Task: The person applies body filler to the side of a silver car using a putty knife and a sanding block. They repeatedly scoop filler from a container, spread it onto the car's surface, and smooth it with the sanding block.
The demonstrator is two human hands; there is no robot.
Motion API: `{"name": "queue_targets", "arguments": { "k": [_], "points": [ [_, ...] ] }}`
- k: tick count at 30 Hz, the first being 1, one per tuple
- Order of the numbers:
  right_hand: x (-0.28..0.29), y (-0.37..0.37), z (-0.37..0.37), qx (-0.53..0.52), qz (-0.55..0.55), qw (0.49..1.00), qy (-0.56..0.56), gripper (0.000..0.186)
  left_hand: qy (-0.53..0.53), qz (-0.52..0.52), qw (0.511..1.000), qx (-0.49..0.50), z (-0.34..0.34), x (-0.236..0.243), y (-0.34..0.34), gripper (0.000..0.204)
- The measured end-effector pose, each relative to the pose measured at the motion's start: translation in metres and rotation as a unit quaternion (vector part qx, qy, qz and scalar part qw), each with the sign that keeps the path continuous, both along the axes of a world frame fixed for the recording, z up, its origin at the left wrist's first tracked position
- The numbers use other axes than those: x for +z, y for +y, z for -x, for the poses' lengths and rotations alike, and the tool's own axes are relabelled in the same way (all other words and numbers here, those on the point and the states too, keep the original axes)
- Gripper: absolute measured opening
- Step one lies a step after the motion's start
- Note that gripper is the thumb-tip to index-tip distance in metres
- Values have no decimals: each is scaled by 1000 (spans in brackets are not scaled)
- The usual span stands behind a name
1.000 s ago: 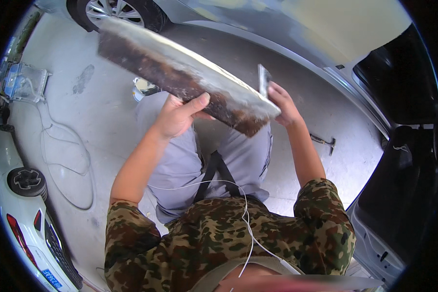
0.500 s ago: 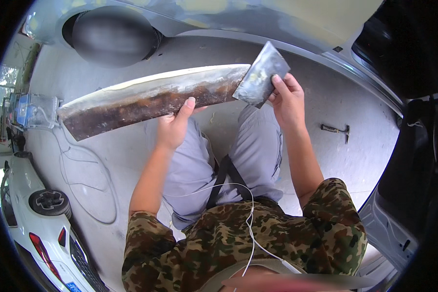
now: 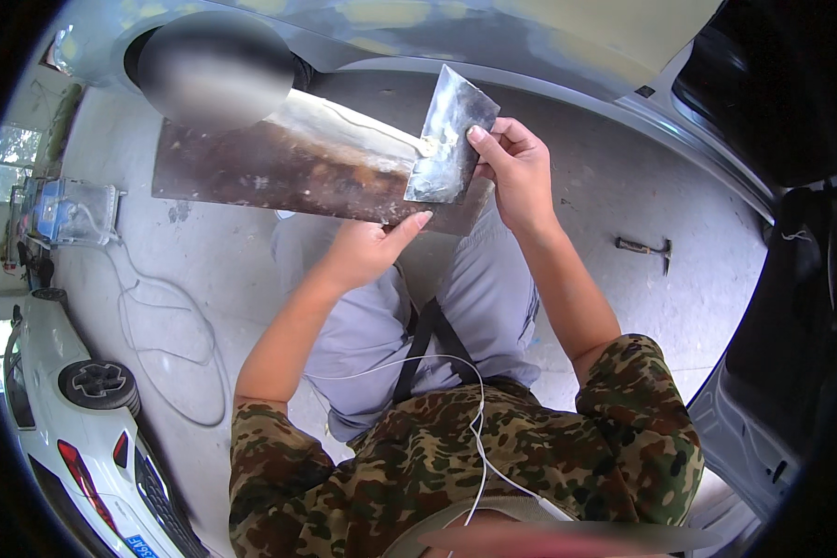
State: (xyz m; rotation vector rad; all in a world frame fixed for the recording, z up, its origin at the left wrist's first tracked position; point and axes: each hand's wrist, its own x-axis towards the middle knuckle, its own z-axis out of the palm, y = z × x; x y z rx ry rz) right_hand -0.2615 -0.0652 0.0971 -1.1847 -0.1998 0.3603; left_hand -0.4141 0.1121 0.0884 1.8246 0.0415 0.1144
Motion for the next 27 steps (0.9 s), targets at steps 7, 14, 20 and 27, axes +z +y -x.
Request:
{"name": "queue_targets", "arguments": {
  "k": [7,14,20,27],
  "points": [
    [6,10,-1,61,-62,996,9,13,-21,-120,992,8,0,-2,-11,28],
    [22,25,-2,84,-161,983,0,14,-54,-247,967,18,1,-20,2,30],
    [11,58,3,69,-231,970,26,4,-32,-208,971,111,12,-53,80,39],
    [-72,110,-4,24,-87,994,58,7,-11,-37,962,269,63,-74,322,40]
  ]
}}
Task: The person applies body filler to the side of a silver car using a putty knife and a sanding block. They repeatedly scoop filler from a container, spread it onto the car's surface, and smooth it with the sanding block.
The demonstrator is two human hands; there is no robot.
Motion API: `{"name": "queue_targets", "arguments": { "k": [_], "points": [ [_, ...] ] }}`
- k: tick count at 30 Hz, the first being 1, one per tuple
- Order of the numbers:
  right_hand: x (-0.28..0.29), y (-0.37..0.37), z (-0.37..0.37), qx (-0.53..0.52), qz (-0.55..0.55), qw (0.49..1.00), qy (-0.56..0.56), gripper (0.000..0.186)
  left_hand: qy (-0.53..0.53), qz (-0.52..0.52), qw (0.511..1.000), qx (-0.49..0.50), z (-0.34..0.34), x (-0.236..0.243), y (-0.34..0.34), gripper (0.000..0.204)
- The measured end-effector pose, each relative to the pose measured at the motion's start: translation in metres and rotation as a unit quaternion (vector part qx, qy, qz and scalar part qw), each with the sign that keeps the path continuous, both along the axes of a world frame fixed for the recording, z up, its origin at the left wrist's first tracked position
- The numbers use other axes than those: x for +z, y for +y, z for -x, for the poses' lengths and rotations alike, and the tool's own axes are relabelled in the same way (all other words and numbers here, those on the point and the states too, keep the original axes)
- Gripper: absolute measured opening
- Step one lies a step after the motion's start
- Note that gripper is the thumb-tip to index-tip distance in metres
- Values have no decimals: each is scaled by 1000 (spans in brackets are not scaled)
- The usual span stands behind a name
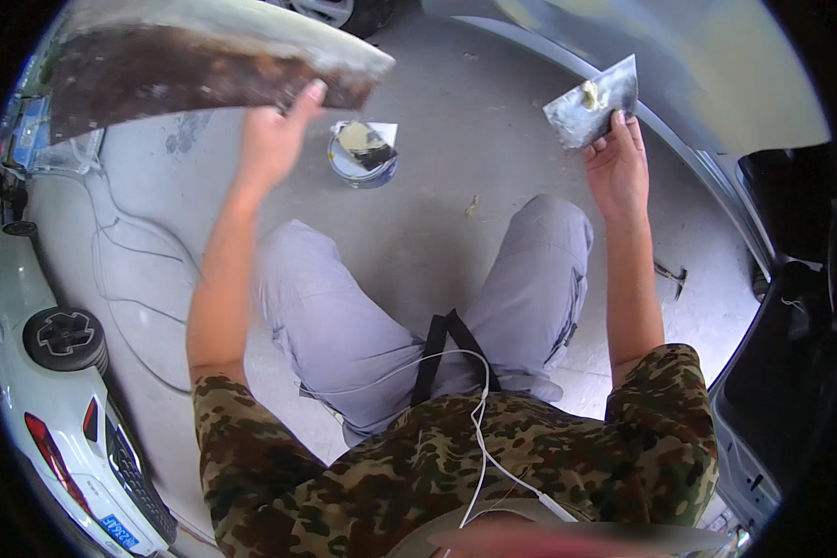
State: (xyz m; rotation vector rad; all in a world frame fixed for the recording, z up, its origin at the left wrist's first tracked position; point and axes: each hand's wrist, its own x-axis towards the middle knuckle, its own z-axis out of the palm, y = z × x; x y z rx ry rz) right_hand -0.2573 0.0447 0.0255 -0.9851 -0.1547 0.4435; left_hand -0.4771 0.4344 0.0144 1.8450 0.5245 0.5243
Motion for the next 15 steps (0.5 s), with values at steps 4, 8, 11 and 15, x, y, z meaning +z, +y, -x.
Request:
{"name": "queue_targets", "arguments": {
  "k": [4,8,11,15],
  "points": [
    [-20,55,0,-18,112,994,-12,11,-84,39,995,33,19,-37,122,41],
    [-48,95,-41,64,152,985,-58,16,-16,72,997,18,45,-120,217,38],
    [-47,147,-31,33,203,977,-56,20,29,94,994,38,87,-169,267,38],
    [-44,139,-36,33,270,961,-53,20,105,93,990,24,124,-216,318,34]
  ]
}}
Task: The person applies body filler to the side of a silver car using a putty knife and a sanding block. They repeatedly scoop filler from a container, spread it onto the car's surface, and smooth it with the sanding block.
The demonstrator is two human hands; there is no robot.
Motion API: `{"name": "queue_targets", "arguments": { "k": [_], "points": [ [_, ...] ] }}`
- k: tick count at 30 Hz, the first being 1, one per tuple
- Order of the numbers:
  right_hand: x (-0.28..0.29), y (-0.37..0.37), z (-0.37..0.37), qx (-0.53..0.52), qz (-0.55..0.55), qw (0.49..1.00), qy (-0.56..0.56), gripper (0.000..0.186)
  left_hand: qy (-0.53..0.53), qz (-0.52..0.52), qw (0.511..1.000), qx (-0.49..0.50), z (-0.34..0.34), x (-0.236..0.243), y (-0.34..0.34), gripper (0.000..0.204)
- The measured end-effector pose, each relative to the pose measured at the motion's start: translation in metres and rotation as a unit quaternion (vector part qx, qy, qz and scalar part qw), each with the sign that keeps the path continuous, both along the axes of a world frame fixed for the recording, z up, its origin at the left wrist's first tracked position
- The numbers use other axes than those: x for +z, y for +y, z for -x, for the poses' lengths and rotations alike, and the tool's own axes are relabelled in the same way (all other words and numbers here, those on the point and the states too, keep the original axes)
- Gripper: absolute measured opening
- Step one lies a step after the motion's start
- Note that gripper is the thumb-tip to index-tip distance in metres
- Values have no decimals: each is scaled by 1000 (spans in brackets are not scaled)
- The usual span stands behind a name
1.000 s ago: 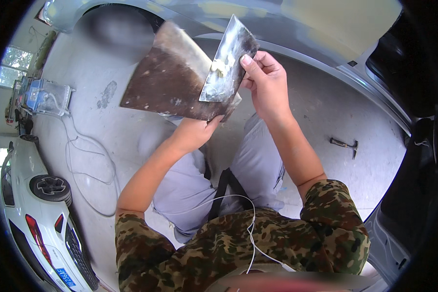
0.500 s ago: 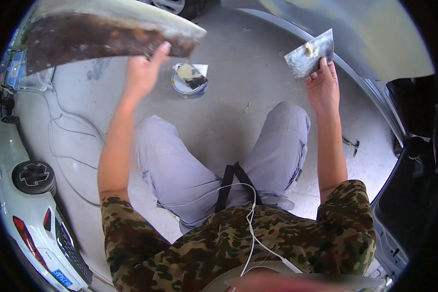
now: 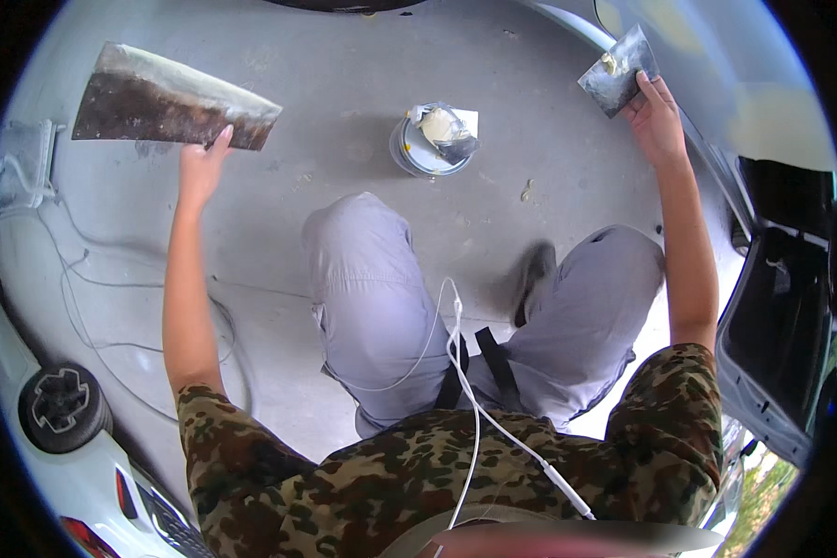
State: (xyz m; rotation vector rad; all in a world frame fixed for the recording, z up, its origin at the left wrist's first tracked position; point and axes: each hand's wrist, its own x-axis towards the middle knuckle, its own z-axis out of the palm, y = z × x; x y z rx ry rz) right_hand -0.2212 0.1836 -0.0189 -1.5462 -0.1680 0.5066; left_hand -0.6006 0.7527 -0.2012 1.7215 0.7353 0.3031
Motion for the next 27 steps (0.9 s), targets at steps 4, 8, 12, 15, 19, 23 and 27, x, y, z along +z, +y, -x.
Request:
{"name": "queue_targets", "arguments": {
  "k": [4,8,12,15,19,23,27],
  "points": [
    [1,-10,12,-30,28,999,9,13,31,-33,998,-46,1,-20,40,39],
    [24,-41,19,-64,64,996,-19,7,53,-83,990,-105,-36,-43,56,43],
    [60,-64,53,-109,63,991,-43,9,62,-171,966,-183,-86,-26,58,42],
    [87,-85,68,-114,75,989,-59,10,63,-199,953,-218,-122,-10,43,44],
    [97,-102,61,-151,98,981,-67,9,64,-209,947,-234,-146,-14,25,46],
    [79,-118,61,-140,102,984,-52,16,80,-185,948,-245,-161,-19,1,41],
    [40,-126,52,-139,54,989,15,15,62,-189,943,-268,-200,26,-30,37]
  ]
}}
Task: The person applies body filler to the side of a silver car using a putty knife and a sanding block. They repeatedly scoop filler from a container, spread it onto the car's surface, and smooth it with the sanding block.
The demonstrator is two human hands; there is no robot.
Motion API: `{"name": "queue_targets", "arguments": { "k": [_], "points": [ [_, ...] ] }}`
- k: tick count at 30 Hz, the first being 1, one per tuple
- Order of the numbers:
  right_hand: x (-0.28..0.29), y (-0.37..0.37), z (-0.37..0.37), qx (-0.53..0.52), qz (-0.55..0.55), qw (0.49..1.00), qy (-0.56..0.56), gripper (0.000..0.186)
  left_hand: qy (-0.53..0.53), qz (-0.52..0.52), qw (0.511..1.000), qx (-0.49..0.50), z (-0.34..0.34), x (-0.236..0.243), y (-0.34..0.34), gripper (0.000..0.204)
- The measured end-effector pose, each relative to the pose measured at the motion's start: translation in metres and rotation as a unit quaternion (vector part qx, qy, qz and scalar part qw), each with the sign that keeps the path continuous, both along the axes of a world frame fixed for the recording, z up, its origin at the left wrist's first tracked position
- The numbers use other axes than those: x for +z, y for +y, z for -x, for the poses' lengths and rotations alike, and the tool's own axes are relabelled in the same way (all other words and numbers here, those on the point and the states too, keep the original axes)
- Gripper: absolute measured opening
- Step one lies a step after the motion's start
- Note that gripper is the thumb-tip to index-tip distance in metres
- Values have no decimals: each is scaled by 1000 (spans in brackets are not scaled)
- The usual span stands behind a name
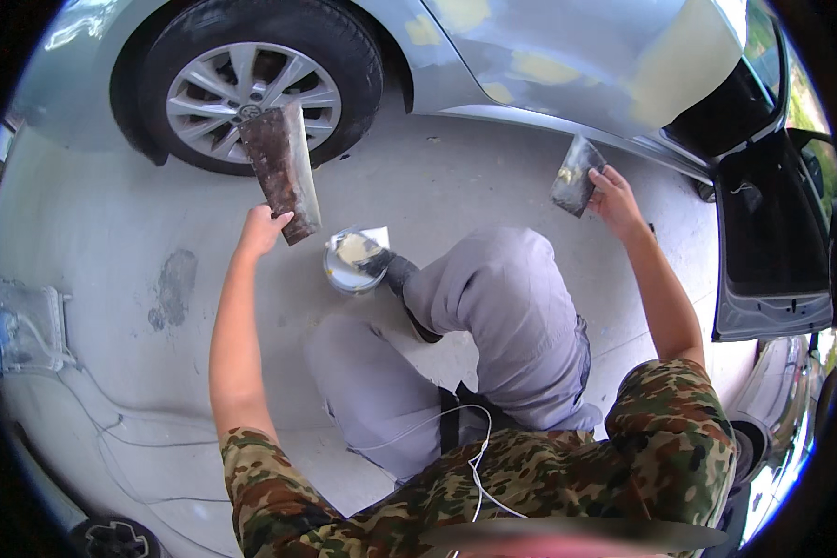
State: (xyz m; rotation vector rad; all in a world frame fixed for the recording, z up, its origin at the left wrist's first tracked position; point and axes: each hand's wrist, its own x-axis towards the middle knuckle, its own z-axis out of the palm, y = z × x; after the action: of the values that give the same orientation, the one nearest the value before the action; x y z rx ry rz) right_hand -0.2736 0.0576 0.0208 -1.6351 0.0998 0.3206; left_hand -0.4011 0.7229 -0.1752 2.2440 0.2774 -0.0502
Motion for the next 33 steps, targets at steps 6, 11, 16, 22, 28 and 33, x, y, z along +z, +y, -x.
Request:
{"name": "queue_targets", "arguments": {
  "k": [6,11,16,22,28,33],
  "points": [
    [-47,-4,1,-33,-51,994,95,12,29,26,997,-63,-107,56,-37,34],
    [-91,-36,0,-94,-42,982,157,18,53,115,989,-78,-178,-30,-56,35],
    [-133,-77,11,-158,-40,971,174,18,109,156,977,-99,-213,-91,-98,35],
    [-167,-79,14,-172,-53,963,202,16,194,185,959,-92,-231,-116,-93,41],
    [-131,-51,14,-174,-60,962,200,20,96,31,992,-80,-227,-65,-87,50],
    [-125,-64,12,-160,-84,968,177,22,-76,67,985,136,-166,13,-82,39]
  ]
}}
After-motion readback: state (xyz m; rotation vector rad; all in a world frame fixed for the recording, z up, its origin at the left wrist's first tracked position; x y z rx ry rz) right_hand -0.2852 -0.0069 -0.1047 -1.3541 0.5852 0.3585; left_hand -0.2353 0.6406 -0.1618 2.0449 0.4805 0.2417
